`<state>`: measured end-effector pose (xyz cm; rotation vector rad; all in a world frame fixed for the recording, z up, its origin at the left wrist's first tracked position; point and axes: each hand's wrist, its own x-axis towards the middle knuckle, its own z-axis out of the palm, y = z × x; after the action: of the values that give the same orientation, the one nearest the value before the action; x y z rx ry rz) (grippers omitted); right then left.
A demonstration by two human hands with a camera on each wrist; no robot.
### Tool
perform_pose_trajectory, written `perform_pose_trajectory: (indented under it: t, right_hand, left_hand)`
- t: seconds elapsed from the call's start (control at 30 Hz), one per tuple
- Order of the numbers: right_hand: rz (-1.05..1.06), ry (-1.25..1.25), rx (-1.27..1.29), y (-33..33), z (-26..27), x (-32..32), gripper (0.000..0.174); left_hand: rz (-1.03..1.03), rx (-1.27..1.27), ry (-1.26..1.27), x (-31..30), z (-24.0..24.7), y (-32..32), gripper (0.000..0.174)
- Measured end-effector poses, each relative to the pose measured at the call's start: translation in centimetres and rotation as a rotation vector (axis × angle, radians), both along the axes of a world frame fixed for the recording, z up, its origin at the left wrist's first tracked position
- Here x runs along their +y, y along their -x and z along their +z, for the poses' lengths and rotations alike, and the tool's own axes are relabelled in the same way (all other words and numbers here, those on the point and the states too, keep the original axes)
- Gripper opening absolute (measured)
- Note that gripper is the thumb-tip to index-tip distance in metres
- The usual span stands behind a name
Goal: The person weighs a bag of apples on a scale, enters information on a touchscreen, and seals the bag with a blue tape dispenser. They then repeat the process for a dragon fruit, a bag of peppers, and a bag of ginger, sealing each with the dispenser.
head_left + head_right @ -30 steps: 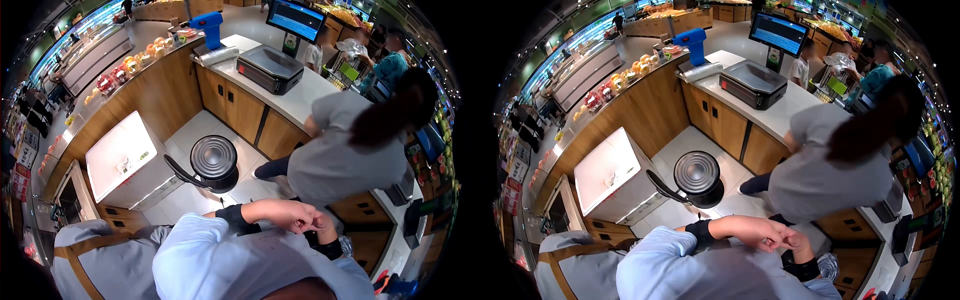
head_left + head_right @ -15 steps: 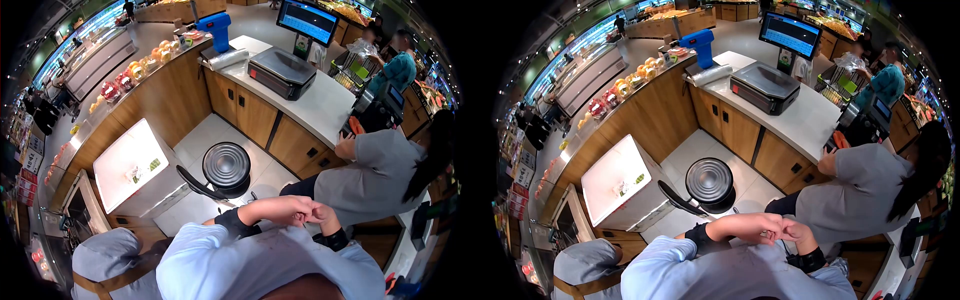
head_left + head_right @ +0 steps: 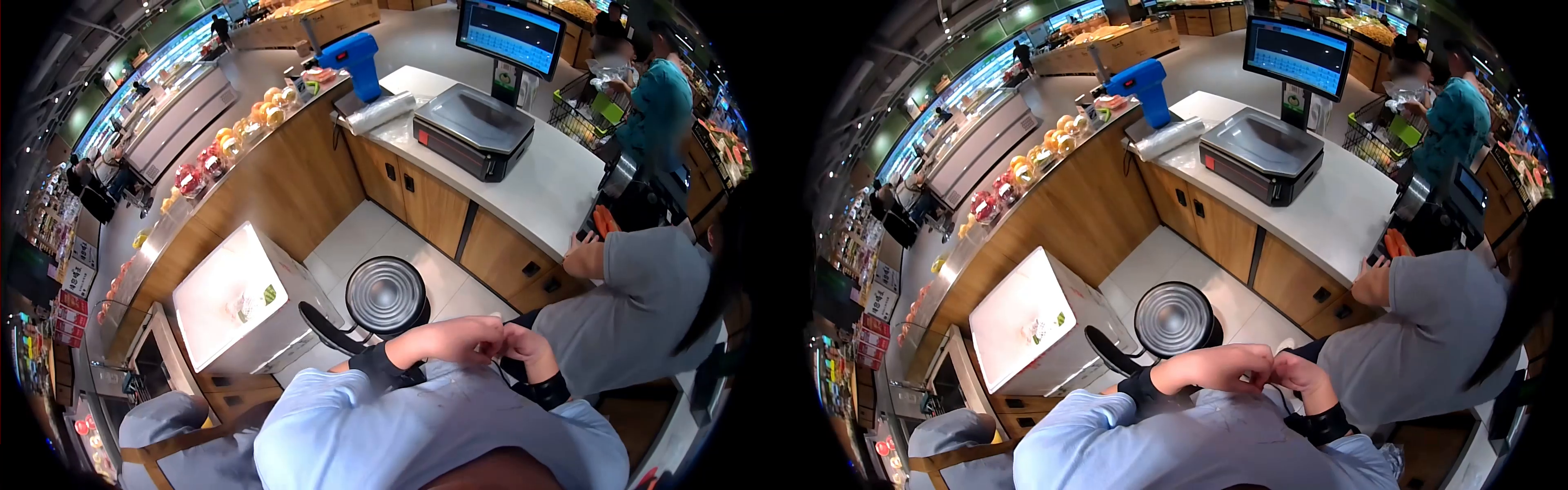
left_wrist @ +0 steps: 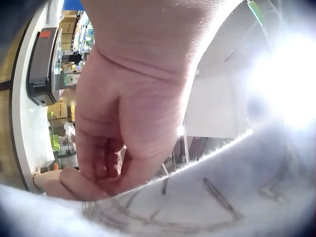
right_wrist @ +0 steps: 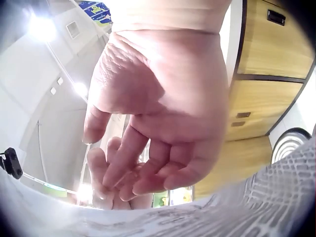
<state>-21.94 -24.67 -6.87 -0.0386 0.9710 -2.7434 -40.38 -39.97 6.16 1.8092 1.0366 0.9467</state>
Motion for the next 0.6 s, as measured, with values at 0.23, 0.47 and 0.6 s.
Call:
perform_pose_trajectory:
  t: [0.23, 0.47, 0.6]
  right_hand:
    - [-0.036, -0.651, -0.024, 2.3, 2.9, 4.7, 0.019]
    - [-0.069, -0.576, 0.062, 4.3, 5.4, 5.2, 0.017]
    - [-0.164, -0.584, 0.143, 3.8, 4.4, 6.3, 0.018]
  left_hand:
    - [0.022, 0.254, 0.139, 6.5, 2.5, 3.0, 0.014]
    - [-0.053, 0.276, 0.119, 10.8, 3.4, 4.8, 0.019]
    - [-0.110, 0.330, 0.008, 12.7, 3.6, 5.3, 0.020]
